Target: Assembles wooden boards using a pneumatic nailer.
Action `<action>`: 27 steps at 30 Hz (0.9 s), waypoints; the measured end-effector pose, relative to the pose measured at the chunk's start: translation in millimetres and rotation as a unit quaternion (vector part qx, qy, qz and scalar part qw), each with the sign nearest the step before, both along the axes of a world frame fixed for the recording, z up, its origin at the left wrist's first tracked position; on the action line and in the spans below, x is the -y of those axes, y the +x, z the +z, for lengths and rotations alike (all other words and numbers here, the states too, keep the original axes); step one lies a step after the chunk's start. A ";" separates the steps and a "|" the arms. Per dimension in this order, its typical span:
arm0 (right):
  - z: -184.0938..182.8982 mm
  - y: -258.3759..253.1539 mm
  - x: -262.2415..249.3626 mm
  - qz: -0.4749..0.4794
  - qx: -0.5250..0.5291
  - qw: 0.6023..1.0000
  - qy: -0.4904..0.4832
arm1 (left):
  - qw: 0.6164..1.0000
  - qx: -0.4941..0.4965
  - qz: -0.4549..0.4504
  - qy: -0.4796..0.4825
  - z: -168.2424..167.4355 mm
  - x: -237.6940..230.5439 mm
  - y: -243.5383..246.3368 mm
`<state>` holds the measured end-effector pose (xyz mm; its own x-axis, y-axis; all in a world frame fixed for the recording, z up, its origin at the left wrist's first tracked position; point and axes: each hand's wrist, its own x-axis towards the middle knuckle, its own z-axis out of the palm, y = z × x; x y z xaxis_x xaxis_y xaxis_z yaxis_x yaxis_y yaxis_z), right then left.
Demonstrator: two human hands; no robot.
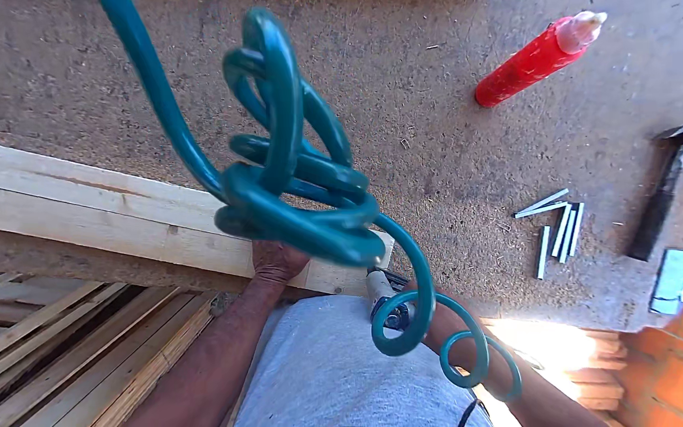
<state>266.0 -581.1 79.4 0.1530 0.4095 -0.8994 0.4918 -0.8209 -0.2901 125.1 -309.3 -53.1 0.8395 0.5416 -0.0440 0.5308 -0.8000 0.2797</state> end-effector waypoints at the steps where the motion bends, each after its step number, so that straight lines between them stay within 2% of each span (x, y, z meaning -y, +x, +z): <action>1: -0.6 0.2 3.7 -0.009 0.005 1.000 0.001 | 1.000 0.006 -0.001 -0.015 6.0 1.7 2.0; 3: 2.1 3.6 6.9 -0.019 -0.005 1.000 -0.017 | 1.000 -0.011 -0.008 -0.028 15.4 4.6 6.3; 6: 8.6 7.8 8.3 -0.017 -0.019 0.999 -0.026 | 1.000 -0.018 -0.006 -0.003 -7.1 -2.9 -5.1; 9: 23.6 16.2 0.1 -0.023 -0.043 0.998 -0.042 | 0.998 -0.061 -0.004 0.002 -5.3 -0.6 -1.7; 12: 7.8 8.9 18.1 -0.016 0.001 1.000 0.006 | 0.999 -0.050 -0.011 0.016 -16.3 -2.5 -7.2; 15: 10.9 8.3 17.4 -0.030 0.004 1.000 0.008 | 0.999 -0.045 -0.015 -0.002 -35.0 -6.9 -17.4; 19: 21.7 13.0 5.5 -0.032 -0.001 0.999 -0.022 | 0.999 -0.032 -0.014 0.025 -17.4 -4.6 -7.0; 23: 22.2 6.4 0.0 -0.026 0.013 0.998 -0.049 | 1.000 -0.004 -0.006 0.004 -11.2 -4.4 -3.6; 27: 30.4 -15.5 15.1 -0.019 0.016 1.000 -0.007 | 1.000 -0.008 -0.008 0.022 -14.8 -3.8 -4.3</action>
<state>250.5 -596.1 109.7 0.1968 0.3897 -0.8997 0.4691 -0.8432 -0.2626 120.8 -305.5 -67.9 0.8474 0.5300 -0.0335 0.5220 -0.8197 0.2358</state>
